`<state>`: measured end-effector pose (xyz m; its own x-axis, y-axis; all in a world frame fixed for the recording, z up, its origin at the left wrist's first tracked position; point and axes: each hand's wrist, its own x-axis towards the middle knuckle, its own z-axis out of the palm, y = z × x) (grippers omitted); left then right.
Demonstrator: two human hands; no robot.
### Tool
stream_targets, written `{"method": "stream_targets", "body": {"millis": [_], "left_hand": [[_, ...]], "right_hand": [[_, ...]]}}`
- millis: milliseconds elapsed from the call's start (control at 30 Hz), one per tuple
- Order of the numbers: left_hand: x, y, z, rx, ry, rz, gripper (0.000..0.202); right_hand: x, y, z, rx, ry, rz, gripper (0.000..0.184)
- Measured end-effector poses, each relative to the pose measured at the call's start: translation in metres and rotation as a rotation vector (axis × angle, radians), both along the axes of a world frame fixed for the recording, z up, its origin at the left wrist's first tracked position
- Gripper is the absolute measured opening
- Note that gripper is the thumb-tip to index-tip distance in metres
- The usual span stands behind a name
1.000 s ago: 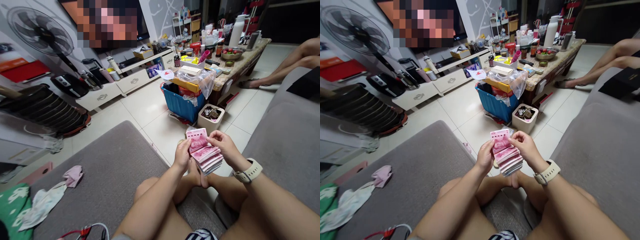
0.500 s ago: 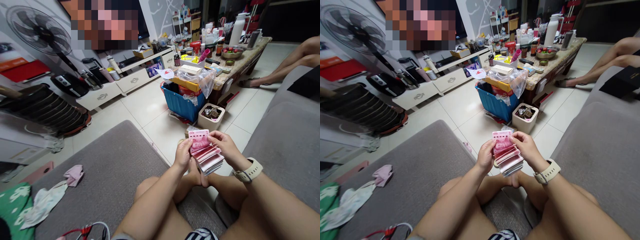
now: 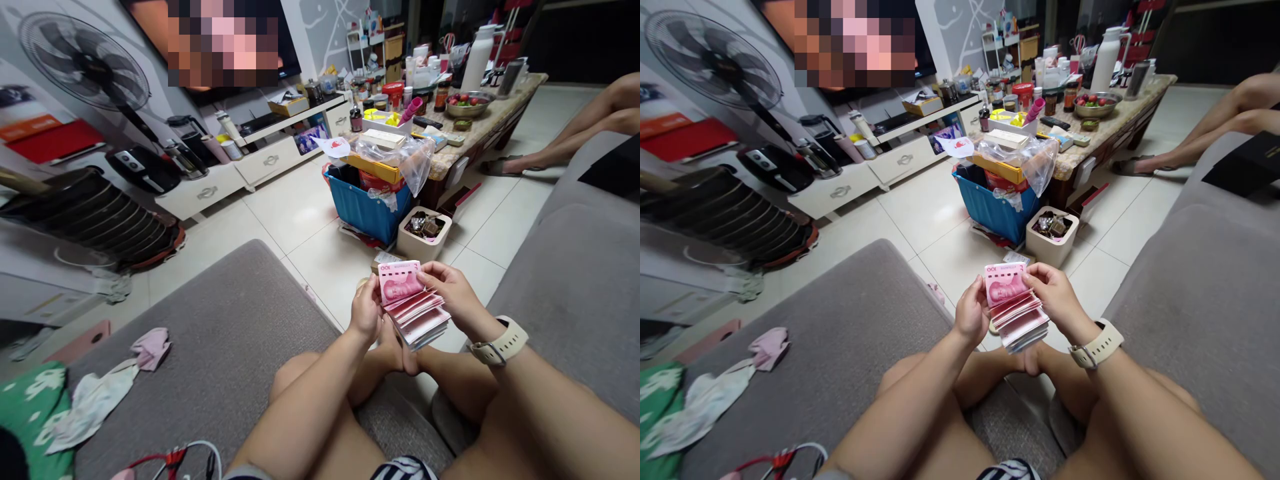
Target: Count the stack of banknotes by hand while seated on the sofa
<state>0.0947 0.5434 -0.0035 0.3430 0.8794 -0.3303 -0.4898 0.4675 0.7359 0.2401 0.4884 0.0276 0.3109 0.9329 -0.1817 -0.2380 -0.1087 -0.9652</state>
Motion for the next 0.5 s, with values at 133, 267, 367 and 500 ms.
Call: {"method": "stream_targets", "body": {"millis": [133,267,367,500], "left_hand": [[0.0,-0.001,0.002,0.006,-0.007,0.0,0.036],[0.001,0.0,0.001,0.016,-0.017,0.003,0.034],[0.0,0.001,0.0,0.003,-0.02,0.014,0.032],[-0.006,0.006,0.004,-0.056,-0.024,-0.084,0.034]], "right_hand": [[0.0,0.001,-0.001,-0.003,0.003,-0.004,0.028],[0.0,0.0,-0.003,0.006,-0.001,-0.004,0.027],[0.0,-0.001,-0.001,0.025,-0.01,0.018,0.025],[0.008,-0.003,0.008,0.064,-0.047,0.186,0.031]]}}
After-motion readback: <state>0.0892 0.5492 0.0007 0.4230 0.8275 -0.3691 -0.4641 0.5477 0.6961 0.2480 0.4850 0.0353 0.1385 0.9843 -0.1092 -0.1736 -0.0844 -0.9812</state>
